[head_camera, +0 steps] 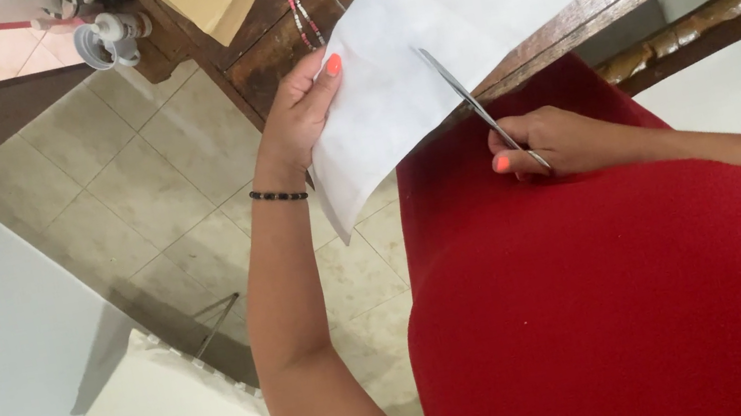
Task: Tracing patterns onto material, cutting out shapes with scissors, and organizing fabric pieces on a workbench for a sewing project.
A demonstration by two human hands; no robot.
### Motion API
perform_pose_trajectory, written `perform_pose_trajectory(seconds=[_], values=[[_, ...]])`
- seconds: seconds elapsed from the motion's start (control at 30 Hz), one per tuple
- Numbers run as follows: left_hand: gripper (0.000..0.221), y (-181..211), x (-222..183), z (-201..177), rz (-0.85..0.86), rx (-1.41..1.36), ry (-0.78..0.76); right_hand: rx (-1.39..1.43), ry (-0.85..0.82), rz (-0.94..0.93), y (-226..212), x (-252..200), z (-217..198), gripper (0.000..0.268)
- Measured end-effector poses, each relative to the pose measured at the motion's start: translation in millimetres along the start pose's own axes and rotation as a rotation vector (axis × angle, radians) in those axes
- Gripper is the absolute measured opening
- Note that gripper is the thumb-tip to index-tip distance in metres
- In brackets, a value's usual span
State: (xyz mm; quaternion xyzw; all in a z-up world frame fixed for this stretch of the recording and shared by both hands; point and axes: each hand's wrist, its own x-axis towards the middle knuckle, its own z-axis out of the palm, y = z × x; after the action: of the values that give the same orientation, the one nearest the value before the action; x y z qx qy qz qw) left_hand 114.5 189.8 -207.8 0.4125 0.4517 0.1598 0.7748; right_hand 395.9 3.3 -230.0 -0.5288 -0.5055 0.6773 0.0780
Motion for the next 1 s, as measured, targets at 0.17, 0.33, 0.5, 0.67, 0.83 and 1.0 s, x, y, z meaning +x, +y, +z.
perform_pose_trajectory(seconds=[0.17, 0.33, 0.5, 0.67, 0.83, 1.0], values=[[0.038, 1.1, -4.7, 5.0, 0.001, -0.010, 0.001, -0.010, -0.031, -0.047, -16.5, 16.2, -19.0, 0.046], [0.038, 3.1, -4.7, 3.2, 0.007, 0.015, -0.021, -0.049, -0.019, -0.038, -13.5, 21.8, -21.8, 0.049], [0.039, 3.7, -6.8, 3.5, -0.011, 0.013, -0.045, 0.013, 0.015, 0.006, -13.6, 15.5, -19.9, 0.039], [0.036, -0.8, -7.1, 9.4, -0.004, -0.030, -0.015, -0.099, -0.061, -0.031, -44.4, 17.9, -40.7, 0.055], [0.035, -3.1, -6.4, 11.5, -0.012, -0.036, -0.019, -0.141, -0.074, -0.034, -70.2, 27.6, -55.5, 0.063], [0.037, -12.2, -1.2, 4.6, 0.014, -0.024, 0.011, -0.089, -0.005, 0.005, -73.9, 25.9, -54.4, 0.054]])
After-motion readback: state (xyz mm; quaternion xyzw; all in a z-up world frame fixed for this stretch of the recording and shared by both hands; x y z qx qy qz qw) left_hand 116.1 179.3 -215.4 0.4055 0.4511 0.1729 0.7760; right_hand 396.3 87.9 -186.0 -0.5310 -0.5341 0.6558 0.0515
